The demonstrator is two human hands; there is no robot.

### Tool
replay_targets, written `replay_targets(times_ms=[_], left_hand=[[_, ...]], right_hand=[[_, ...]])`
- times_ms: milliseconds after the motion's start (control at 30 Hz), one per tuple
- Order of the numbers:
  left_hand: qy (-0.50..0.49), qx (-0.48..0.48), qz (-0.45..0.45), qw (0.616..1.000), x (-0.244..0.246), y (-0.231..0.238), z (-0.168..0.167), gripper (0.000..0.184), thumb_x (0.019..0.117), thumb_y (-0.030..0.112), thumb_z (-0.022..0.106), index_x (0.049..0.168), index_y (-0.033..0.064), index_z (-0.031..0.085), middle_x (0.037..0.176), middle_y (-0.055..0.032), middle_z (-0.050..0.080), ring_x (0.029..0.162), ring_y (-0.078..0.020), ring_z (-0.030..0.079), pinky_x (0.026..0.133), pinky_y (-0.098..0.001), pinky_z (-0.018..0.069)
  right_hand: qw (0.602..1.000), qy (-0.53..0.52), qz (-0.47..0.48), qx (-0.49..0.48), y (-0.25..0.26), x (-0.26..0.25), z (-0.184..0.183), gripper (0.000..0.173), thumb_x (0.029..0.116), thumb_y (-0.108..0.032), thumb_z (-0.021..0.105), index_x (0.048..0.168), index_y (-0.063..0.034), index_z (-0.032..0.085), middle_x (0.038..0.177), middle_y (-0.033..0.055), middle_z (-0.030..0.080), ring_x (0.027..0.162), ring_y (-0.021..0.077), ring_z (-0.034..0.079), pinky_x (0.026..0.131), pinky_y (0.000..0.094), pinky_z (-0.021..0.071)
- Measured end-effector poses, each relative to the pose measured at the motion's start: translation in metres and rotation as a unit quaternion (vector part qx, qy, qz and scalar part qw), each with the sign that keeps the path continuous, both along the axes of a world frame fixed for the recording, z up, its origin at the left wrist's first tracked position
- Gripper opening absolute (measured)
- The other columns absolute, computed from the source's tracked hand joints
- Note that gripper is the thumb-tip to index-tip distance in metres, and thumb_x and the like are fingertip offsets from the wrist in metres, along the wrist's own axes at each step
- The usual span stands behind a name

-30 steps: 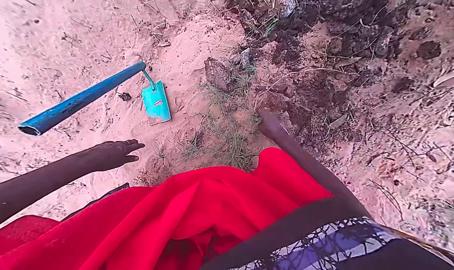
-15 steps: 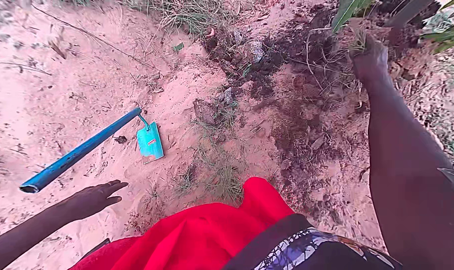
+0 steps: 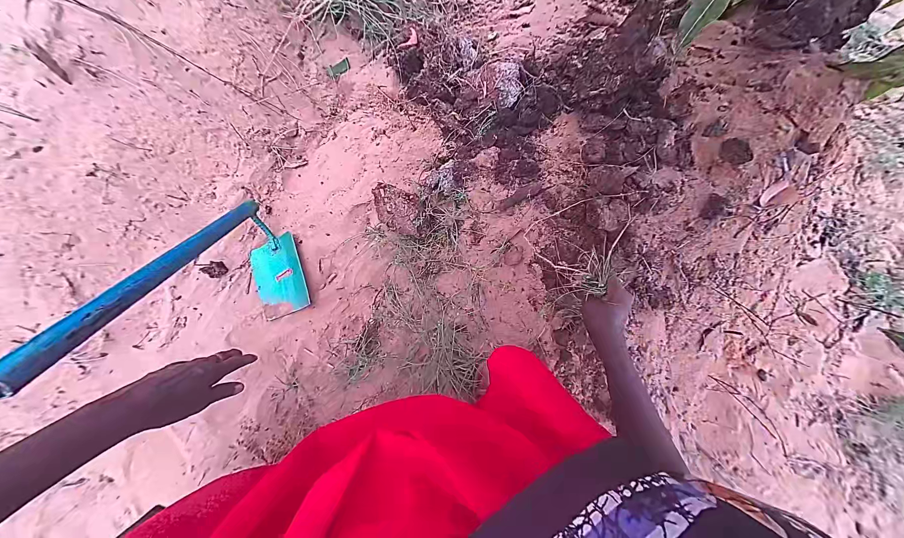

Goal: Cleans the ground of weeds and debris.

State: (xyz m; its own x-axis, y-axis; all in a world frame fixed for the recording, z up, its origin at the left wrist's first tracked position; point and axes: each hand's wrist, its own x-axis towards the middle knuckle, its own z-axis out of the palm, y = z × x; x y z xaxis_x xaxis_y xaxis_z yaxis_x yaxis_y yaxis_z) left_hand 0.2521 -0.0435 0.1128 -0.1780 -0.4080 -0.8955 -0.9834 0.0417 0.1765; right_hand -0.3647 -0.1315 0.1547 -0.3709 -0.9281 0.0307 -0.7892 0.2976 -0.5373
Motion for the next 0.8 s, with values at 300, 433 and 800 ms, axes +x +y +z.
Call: replay_targets(times_ms=[300,433,800], left_hand=[[-0.016,-0.005,0.001,1.0,0.014,0.002,0.007,0.053,0.1076,0.033,0.054,0.154,0.0092,0.045,0.154,-0.0226,0.048,0.136,-0.0463,0.052,0.107,-0.0685,0.0418],[-0.011,-0.02,-0.003,1.0,0.026,0.003,0.0,0.053,0.1072,0.033,0.056,0.153,0.0085,0.046,0.151,-0.0243,0.05,0.134,-0.0485,0.053,0.105,-0.0703,0.042],[-0.014,-0.009,-0.019,1.0,0.015,0.007,0.009,0.052,0.1076,0.032,0.054,0.153,0.0076,0.046,0.151,-0.023,0.05,0.135,-0.0455,0.054,0.107,-0.0671,0.0422]], right_hand=[[0.996,-0.012,-0.091,0.02,0.018,-0.033,-0.004,0.031,0.0939,-0.006,0.062,0.12,0.0096,0.067,0.108,0.0269,0.071,0.101,0.0294,0.069,0.095,0.0474,0.0503],[0.989,0.028,0.019,0.142,0.013,-0.003,0.001,0.028,0.0915,-0.001,0.061,0.116,0.0106,0.068,0.112,0.0339,0.068,0.112,0.0472,0.065,0.098,0.0639,0.0453],[0.925,0.019,0.321,0.2,0.009,0.084,-0.042,0.05,0.0905,0.004,0.062,0.14,0.0001,0.061,0.124,0.0299,0.067,0.112,0.0507,0.066,0.093,0.0666,0.0506]])
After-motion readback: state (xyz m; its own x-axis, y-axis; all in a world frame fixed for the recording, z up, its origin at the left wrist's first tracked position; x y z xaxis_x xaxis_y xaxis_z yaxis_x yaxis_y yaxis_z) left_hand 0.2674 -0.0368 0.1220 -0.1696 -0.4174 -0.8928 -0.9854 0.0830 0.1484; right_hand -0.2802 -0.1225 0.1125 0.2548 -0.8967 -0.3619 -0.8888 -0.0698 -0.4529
